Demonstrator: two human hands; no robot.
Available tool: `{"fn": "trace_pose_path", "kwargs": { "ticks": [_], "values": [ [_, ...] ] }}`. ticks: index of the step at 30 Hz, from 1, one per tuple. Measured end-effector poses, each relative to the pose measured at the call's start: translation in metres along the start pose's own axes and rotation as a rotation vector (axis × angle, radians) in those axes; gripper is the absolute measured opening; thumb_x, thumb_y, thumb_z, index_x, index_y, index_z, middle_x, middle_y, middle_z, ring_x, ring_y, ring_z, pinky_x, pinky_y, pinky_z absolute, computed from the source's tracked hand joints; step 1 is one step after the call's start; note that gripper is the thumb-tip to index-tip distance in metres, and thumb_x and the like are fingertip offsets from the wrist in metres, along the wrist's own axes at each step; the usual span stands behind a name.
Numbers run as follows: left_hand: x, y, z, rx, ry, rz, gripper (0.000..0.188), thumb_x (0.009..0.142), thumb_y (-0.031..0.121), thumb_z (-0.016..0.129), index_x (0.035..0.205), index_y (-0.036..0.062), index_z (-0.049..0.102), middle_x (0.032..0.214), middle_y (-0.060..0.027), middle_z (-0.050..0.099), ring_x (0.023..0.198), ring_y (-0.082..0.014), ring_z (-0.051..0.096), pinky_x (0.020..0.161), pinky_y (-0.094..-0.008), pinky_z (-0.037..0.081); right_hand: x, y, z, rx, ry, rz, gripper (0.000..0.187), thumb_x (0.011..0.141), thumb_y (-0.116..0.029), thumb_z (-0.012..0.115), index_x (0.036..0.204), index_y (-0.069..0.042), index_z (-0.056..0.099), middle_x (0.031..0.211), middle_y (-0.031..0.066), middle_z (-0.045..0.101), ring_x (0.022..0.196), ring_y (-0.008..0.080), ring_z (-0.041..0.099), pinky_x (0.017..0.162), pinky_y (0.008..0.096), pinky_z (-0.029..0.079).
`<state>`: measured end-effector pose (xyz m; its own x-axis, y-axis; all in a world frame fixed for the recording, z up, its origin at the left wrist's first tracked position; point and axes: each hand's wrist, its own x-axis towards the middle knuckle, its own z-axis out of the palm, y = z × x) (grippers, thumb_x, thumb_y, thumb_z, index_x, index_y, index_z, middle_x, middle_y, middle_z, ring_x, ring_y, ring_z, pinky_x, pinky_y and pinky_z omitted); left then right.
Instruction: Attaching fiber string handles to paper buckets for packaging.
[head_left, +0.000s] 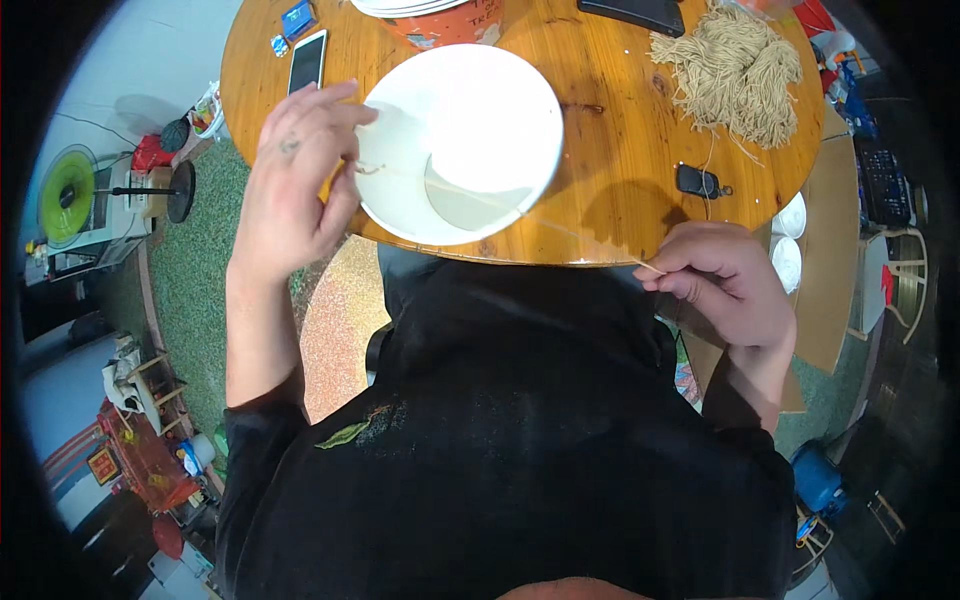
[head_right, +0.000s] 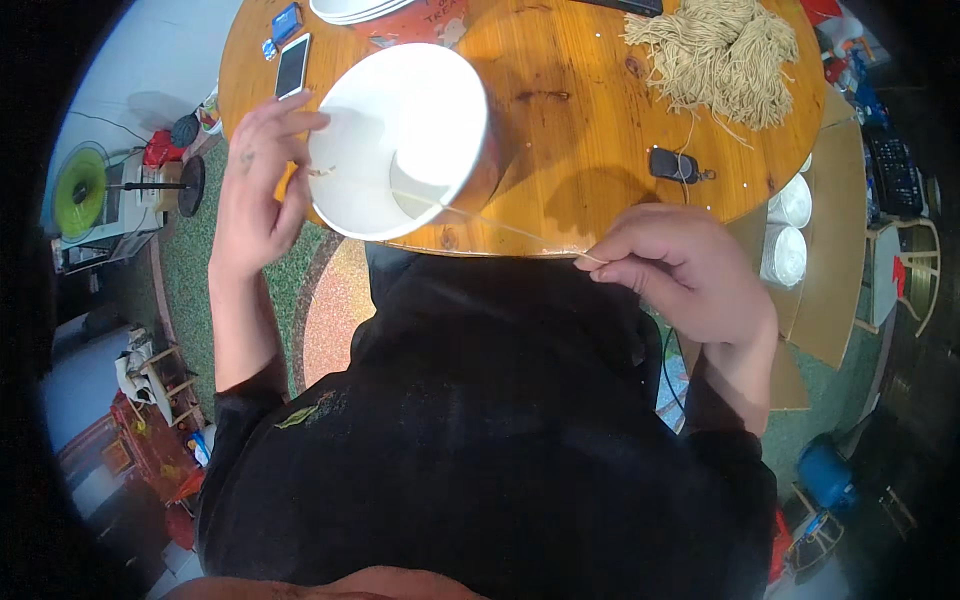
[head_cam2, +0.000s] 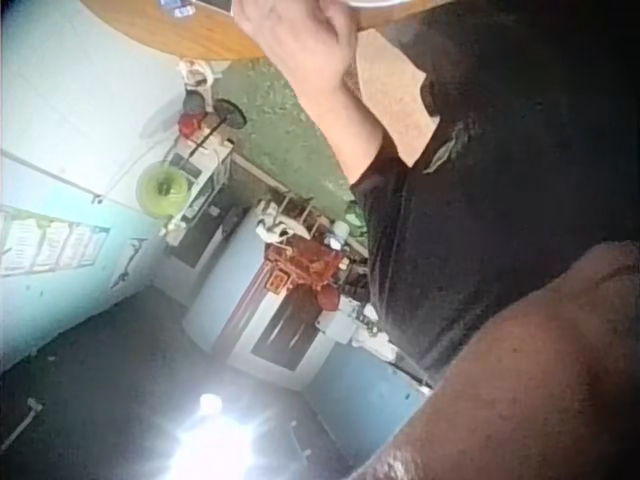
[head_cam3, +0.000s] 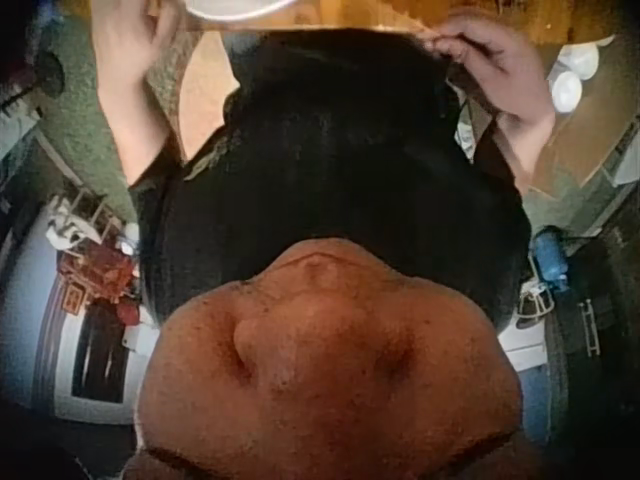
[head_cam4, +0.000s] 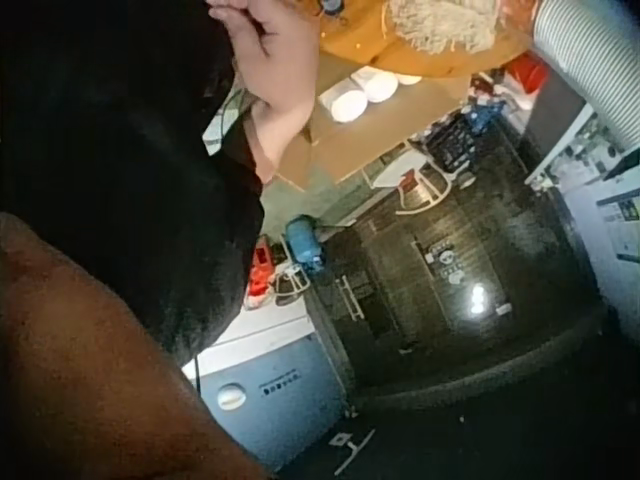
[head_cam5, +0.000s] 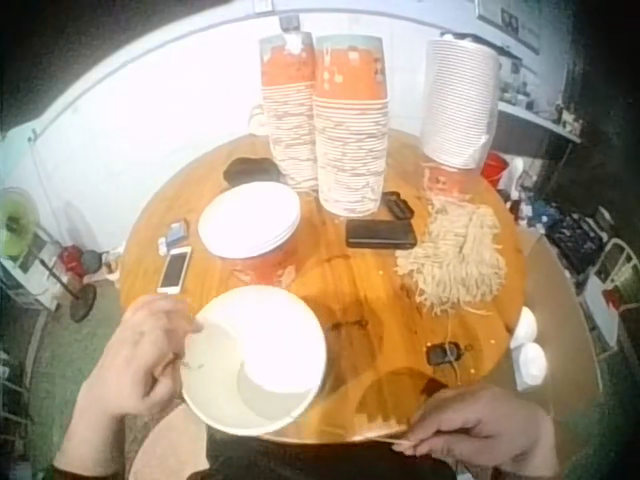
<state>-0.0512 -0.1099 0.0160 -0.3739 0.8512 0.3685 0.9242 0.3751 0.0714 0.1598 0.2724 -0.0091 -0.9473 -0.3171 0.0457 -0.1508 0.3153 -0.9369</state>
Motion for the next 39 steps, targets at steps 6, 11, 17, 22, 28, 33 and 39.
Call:
{"fn": "trace_pose_path", "kwargs": {
  "ticks": [6,11,17,22,28,33,39],
  "values": [
    [-0.005,0.008,0.002,-0.042,0.156,-0.096,0.028,0.085,-0.003,0.070,0.111,0.0033,0.063,0.135,-0.0163,0.071,0.135,-0.0395,0.063,0.113,-0.0510,0.047,0.012,0.000,0.004,0.124,-0.049,-0.061,0.014,0.093,-0.001,0.078,0.106,0.002,0.081,0.095,0.0136,0.080,0.085,0.0226,0.079,0.074,0.0314,0.058],
    [-0.012,0.085,0.019,-0.366,0.527,-0.136,0.030,0.080,0.007,0.080,0.107,0.0025,0.067,0.109,-0.0141,0.070,0.101,-0.0320,0.068,0.090,-0.0448,0.051,0.019,0.000,0.032,0.726,0.082,-0.078,0.014,0.098,-0.009,0.077,0.105,0.003,0.080,0.094,0.0170,0.080,0.079,0.0213,0.076,0.070,0.0289,0.058],
    [0.023,0.107,0.049,-0.236,0.084,0.033,0.038,0.083,0.009,0.084,0.119,0.0029,0.073,0.107,-0.0092,0.073,0.097,-0.0304,0.069,0.093,-0.0448,0.050,0.036,0.027,0.022,1.171,0.293,-0.262,0.027,0.113,-0.025,0.061,0.127,-0.004,0.072,0.107,0.0178,0.075,0.083,0.0175,0.069,0.060,0.0273,0.055],
    [0.020,0.078,0.032,-0.204,-0.020,0.009,0.031,0.082,0.000,0.074,0.111,0.0073,0.075,0.101,-0.0089,0.074,0.103,-0.0270,0.072,0.103,-0.0469,0.050,0.043,0.036,0.023,1.320,0.541,-0.315,0.031,0.115,-0.022,0.055,0.140,-0.006,0.064,0.120,0.0140,0.073,0.099,0.0245,0.072,0.070,0.0267,0.059],
    [0.032,0.091,0.021,-0.318,-0.024,-0.033,0.037,0.080,0.003,0.078,0.117,0.0044,0.074,0.114,-0.0112,0.074,0.117,-0.0344,0.072,0.119,-0.0553,0.044,0.051,0.047,0.040,1.357,0.333,-0.318,0.032,0.115,-0.024,0.057,0.142,-0.009,0.065,0.126,0.0130,0.078,0.109,0.0246,0.075,0.074,0.0248,0.056],
    [0.049,0.111,0.034,-0.326,0.238,0.046,0.053,0.070,0.022,0.099,0.112,-0.0001,0.074,0.107,-0.0140,0.073,0.099,-0.0327,0.070,0.084,-0.0399,0.055,0.062,0.044,0.049,1.249,0.357,-0.315,0.033,0.113,-0.026,0.061,0.140,-0.009,0.067,0.124,0.0156,0.078,0.108,0.0227,0.076,0.068,0.0242,0.055],
    [0.074,0.140,0.044,-0.352,0.235,-0.012,0.035,0.077,0.015,0.094,0.106,0.0011,0.079,0.098,-0.0106,0.073,0.088,-0.0294,0.069,0.079,-0.0386,0.052,0.061,0.030,0.057,1.190,0.432,-0.299,0.035,0.111,-0.028,0.065,0.138,-0.005,0.068,0.120,0.0195,0.079,0.099,0.0216,0.077,0.068,0.0225,0.054]
  ]
}}
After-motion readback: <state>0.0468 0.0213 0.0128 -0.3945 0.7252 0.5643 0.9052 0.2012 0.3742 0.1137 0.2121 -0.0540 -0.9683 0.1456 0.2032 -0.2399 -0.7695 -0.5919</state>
